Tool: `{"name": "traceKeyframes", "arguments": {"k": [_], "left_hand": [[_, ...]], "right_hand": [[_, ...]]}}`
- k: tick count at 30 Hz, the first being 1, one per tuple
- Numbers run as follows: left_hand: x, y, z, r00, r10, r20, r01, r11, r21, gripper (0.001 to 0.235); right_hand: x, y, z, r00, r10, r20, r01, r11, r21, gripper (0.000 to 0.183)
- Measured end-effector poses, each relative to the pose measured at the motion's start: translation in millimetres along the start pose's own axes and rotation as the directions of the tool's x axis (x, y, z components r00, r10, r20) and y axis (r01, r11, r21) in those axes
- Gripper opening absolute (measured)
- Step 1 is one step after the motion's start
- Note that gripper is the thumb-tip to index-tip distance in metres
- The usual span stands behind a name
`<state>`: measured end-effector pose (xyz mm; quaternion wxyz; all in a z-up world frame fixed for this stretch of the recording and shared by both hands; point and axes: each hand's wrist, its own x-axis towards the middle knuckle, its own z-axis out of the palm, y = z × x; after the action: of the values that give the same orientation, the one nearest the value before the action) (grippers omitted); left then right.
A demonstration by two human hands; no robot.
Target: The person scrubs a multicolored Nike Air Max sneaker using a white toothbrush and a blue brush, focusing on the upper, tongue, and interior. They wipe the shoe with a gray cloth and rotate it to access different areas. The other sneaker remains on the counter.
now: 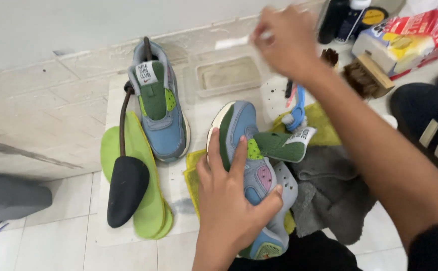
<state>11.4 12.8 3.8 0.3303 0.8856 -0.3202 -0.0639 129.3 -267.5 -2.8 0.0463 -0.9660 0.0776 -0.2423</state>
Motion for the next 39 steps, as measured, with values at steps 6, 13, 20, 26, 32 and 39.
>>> {"name": "traceKeyframes", "arguments": {"k": [6,13,20,26,32,39], "left_hand": [[1.4,-4.4,-7.7,0.999,-0.011,0.045,0.017,0.992,-0.124,0.082],[0.3,-1.0,2.0,0.998,0.057,-0.013,-0.057,0.998,-0.018,0.084],[-0.1,9.7,14.6,0.995,0.081,-0.059,-0.075,0.992,0.102,0.086],[-0.6,18.6,17.3,0.998,0.058,-0.03,-0.053,0.985,0.166,0.091],[-1.0,16.4,18.5,0.995,0.078,-0.056,-0.068,0.984,0.164,0.086],[-2.7,18.2,20.6,0.988,0.123,-0.088,-0.11,0.984,0.142,0.082]], "right_hand": [[-140.6,-9.3,-101.9,0.907,0.005,-0.422,0.044,0.993,0.106,0.059],[-221.0,-40.4,-72.5,0.971,-0.072,-0.229,-0.02,0.926,-0.377,0.029],[-231.6,-39.0,-49.8,0.967,-0.132,-0.216,0.072,0.962,-0.263,0.027],[-225.3,-66.2,-55.1,0.943,-0.213,-0.257,0.188,0.975,-0.119,0.028],[-225.6,-24.9,-33.5,0.988,-0.053,-0.144,0.0,0.938,-0.348,0.029],[-217.4,-30.1,-47.1,0.958,-0.149,-0.243,0.061,0.94,-0.336,0.032]]}}
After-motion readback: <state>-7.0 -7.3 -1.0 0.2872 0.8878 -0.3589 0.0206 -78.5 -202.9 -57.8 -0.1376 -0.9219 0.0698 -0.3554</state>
